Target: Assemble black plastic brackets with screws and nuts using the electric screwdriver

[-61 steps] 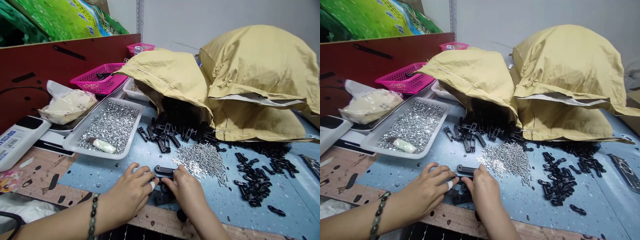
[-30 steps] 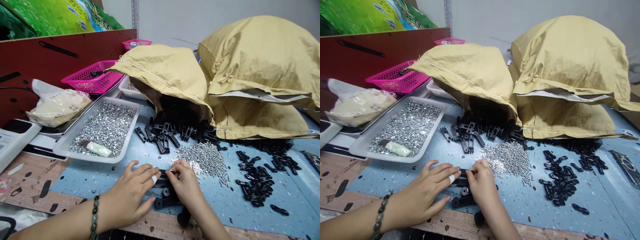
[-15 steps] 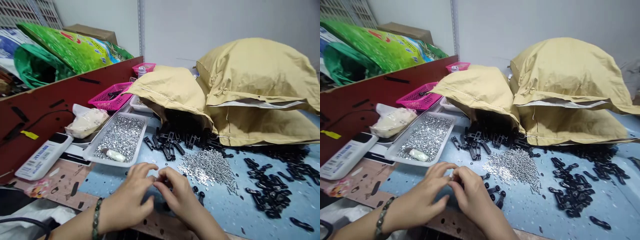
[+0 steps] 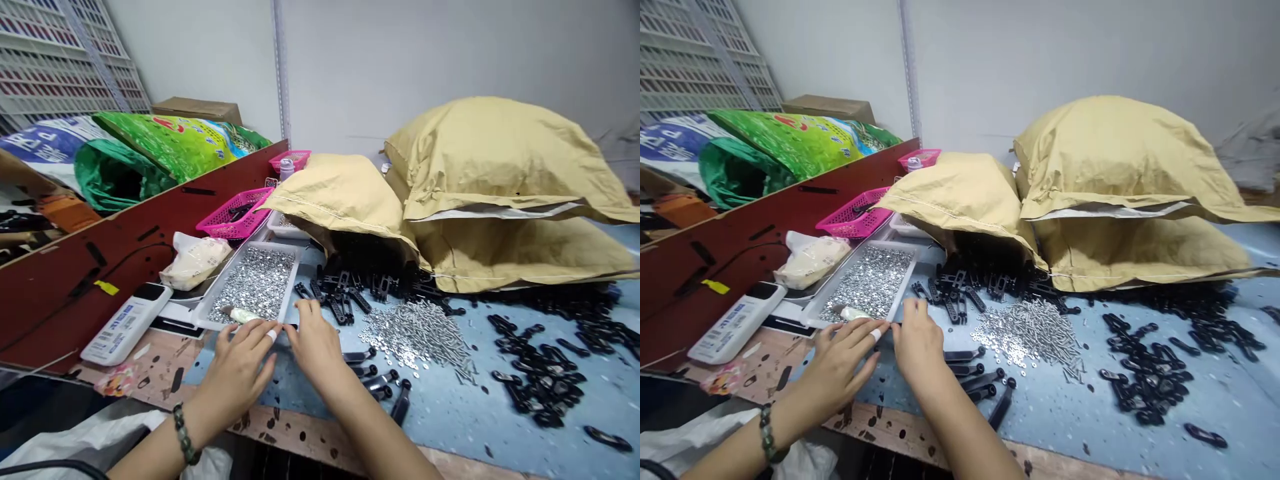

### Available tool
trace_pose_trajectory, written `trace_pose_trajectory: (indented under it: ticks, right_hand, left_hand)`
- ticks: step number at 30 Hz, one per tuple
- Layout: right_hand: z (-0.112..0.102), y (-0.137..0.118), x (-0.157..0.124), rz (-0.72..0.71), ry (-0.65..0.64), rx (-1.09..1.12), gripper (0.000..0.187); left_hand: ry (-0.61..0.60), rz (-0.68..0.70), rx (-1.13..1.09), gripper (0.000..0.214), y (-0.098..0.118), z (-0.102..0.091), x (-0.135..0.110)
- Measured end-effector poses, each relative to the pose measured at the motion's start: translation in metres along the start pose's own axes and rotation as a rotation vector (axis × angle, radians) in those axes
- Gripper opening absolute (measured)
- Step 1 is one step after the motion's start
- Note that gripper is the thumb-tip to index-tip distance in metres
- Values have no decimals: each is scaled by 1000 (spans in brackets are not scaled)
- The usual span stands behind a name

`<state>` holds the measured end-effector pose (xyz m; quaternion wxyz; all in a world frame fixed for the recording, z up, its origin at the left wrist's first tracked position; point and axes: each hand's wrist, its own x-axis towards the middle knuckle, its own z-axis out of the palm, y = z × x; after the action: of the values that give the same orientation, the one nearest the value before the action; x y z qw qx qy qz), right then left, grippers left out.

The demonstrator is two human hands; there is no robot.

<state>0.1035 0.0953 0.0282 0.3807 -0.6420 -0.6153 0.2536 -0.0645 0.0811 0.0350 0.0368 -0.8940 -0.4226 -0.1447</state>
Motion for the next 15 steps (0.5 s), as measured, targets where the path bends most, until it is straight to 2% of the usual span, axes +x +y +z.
trace_pose_trajectory:
  ticks: [2,4,6,8,11,13,15]
  right_hand:
    - [-33,10,-21,-141,76,-154,42]
    - [-70,34,-54,-239,146,-148,39]
    - [-102,68,-92,-192,242,-186,35]
    - [-118,102,-126,-132,252,-283,32]
    - [-109,134,-154,-114,189,-304,32]
    - [-92,136,-157,-146,202,-273,29]
    - [-78,127,-151,-198,230,-255,28]
  left_hand:
    - [-13,15,-2,45,6,-2,-2]
    - [-39,50,-65,56,18,-2,-2]
    - [-144,105,-201,72,34,0,1]
    - [-291,136,-347,92,53,8,10]
    - [-411,133,-463,116,80,27,25]
    - [-398,136,-486,122,96,42,31]
    - [-322,116,-489,115,108,54,31]
